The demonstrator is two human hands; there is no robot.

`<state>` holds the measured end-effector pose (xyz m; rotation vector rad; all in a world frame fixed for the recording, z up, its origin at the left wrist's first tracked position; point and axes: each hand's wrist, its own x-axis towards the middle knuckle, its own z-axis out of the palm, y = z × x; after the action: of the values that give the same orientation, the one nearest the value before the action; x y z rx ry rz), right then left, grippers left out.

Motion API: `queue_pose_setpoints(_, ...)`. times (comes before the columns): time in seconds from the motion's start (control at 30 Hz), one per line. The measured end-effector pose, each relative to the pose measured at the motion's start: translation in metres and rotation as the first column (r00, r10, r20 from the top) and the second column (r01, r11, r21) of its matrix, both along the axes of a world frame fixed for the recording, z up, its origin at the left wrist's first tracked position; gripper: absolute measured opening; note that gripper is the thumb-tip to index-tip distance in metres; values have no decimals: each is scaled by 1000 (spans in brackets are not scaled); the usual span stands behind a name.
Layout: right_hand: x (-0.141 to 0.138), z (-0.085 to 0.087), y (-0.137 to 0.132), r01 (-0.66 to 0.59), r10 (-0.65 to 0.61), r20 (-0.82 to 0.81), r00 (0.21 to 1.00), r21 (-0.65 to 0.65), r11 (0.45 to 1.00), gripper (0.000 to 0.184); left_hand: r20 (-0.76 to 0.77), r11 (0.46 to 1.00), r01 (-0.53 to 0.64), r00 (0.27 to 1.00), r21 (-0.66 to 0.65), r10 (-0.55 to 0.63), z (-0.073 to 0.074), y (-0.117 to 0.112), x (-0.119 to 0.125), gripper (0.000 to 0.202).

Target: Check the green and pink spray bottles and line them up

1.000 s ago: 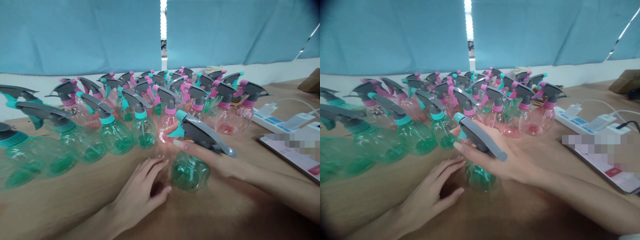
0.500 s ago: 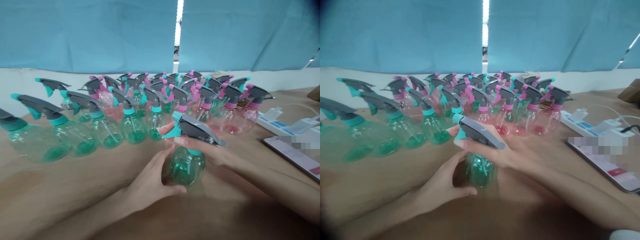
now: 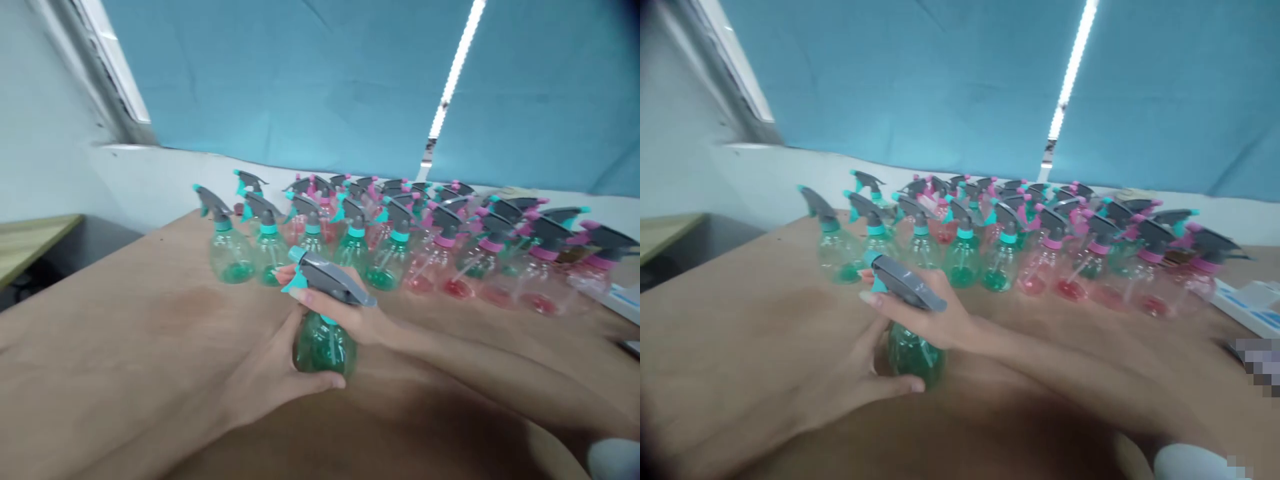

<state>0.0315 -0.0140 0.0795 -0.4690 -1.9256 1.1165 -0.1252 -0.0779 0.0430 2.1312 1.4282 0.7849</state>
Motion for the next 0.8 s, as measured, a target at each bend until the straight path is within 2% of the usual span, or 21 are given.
queue_pose_setpoints(0.07, -35, 1, 2, -13, 12, 13, 1000, 57, 998, 31, -31, 993, -88, 995, 80, 90, -1, -9, -25, 82)
queue_pose_setpoints(0.2, -89, 9, 10, -102, 92, 81, 992, 132, 986, 33, 27, 958, -232, 973, 167, 231, 1, -20, -77, 81)
queue_pose_setpoints(0.27, -103, 16, 16, -135, 118, 118, 986, 149, 980, 48, 45, 940, -285, 958, 185, 281, 3, -23, -104, 72)
queue_pose_setpoints(0.33, -110, 24, 23, -108, 86, 153, 985, 143, 984, 57, 43, 927, -330, 944, 180, 328, 5, -23, -130, 61)
queue_pose_setpoints(0.4, -111, 35, 31, -41, 11, 154, 988, 197, 980, 49, 44, 914, -367, 930, 174, 365, 5, -19, -155, 60)
queue_pose_setpoints(0.43, -112, 42, 36, 20, -59, 137, 989, 274, 962, 44, 51, 905, -385, 923, 179, 382, 5, -15, -166, 62)
queue_pose_setpoints(0.47, -112, 48, 42, 62, -115, 130, 985, 353, 933, 39, 49, 897, -402, 915, 183, 400, 4, -10, -176, 63)
queue_pose_setpoints(0.53, -116, 61, 55, 173, -265, 88, 960, 558, 812, 31, 47, 881, -429, 902, 200, 428, 5, 3, -194, 65)
queue_pose_setpoints(0.6, -124, 72, 67, 205, -385, 111, 916, 695, 689, 30, 36, 882, -431, 901, 193, 433, 7, 16, -208, 63)
queue_pose_setpoints(0.63, -129, 76, 73, 208, -446, 144, 883, 732, 649, 31, 33, 886, -423, 905, 189, 425, 9, 22, -213, 62)
queue_pose_setpoints(0.7, -139, 81, 83, 185, -549, 223, 806, 786, 590, 35, 37, 895, -404, 914, 189, 404, 12, 34, -220, 61)
queue_pose_setpoints(0.8, -152, 81, 94, 148, -637, 282, 717, 832, 535, 43, 44, 891, -417, 908, 182, 416, 16, 49, -224, 61)
